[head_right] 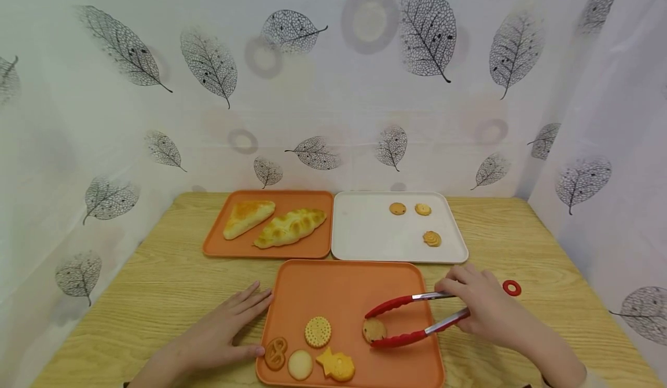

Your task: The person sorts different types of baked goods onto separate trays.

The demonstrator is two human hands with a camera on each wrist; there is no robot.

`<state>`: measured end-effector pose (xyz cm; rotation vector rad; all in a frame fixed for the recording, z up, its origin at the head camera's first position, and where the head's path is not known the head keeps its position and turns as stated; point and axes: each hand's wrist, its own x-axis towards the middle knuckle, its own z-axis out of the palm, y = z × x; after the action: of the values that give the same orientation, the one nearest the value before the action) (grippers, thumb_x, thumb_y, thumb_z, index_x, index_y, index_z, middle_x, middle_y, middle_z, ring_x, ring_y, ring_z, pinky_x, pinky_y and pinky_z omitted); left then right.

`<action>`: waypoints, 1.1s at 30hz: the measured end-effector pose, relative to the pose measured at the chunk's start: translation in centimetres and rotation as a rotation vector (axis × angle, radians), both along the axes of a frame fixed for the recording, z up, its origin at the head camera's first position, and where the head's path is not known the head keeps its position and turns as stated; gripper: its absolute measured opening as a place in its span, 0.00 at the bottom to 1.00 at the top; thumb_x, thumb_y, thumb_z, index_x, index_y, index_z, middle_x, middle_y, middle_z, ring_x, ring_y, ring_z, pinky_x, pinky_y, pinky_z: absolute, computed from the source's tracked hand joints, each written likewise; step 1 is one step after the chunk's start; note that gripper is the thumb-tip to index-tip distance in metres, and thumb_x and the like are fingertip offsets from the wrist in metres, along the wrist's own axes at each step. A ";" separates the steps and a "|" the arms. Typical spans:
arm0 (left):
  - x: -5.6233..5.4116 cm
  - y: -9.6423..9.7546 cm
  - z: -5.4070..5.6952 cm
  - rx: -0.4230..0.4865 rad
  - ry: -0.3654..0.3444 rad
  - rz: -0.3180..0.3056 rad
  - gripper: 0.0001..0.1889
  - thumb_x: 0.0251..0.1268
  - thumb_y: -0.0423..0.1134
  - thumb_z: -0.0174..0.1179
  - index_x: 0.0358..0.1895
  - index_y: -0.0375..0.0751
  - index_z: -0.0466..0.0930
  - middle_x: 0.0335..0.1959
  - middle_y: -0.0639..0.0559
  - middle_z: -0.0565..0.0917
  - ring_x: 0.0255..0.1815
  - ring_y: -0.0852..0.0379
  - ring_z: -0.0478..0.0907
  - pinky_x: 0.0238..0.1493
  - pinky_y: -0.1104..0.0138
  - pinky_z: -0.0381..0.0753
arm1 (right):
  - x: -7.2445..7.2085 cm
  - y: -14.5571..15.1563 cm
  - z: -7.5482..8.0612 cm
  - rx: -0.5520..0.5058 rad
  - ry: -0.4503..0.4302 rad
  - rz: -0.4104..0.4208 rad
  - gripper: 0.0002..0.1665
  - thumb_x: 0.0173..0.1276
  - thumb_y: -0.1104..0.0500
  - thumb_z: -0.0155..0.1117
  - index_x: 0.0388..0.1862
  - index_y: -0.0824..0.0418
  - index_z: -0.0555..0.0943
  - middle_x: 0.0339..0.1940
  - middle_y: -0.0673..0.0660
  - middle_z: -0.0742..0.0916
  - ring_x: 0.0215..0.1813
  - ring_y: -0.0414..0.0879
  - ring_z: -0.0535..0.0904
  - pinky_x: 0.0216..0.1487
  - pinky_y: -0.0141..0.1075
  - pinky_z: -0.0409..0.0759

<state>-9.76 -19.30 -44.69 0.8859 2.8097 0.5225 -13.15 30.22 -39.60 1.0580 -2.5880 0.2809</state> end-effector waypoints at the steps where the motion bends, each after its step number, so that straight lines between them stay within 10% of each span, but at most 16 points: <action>1: 0.0 0.0 0.0 0.000 -0.001 0.000 0.45 0.63 0.71 0.49 0.78 0.51 0.53 0.78 0.51 0.59 0.81 0.46 0.48 0.73 0.42 0.59 | -0.2 0.0 0.1 -0.002 0.006 0.001 0.40 0.20 0.61 0.86 0.41 0.41 0.82 0.38 0.37 0.78 0.41 0.33 0.71 0.36 0.32 0.61; 33: 0.1 0.0 0.0 -0.002 -0.014 0.017 0.46 0.61 0.73 0.49 0.78 0.53 0.53 0.78 0.53 0.59 0.81 0.48 0.48 0.74 0.44 0.58 | -8.0 3.3 3.3 0.025 0.083 -0.098 0.33 0.28 0.63 0.85 0.40 0.55 0.83 0.37 0.55 0.83 0.35 0.50 0.76 0.30 0.37 0.66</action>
<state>-9.65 -19.34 -44.70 0.8555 2.8071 0.5265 -21.14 33.49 -36.26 0.9269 -2.5654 0.1766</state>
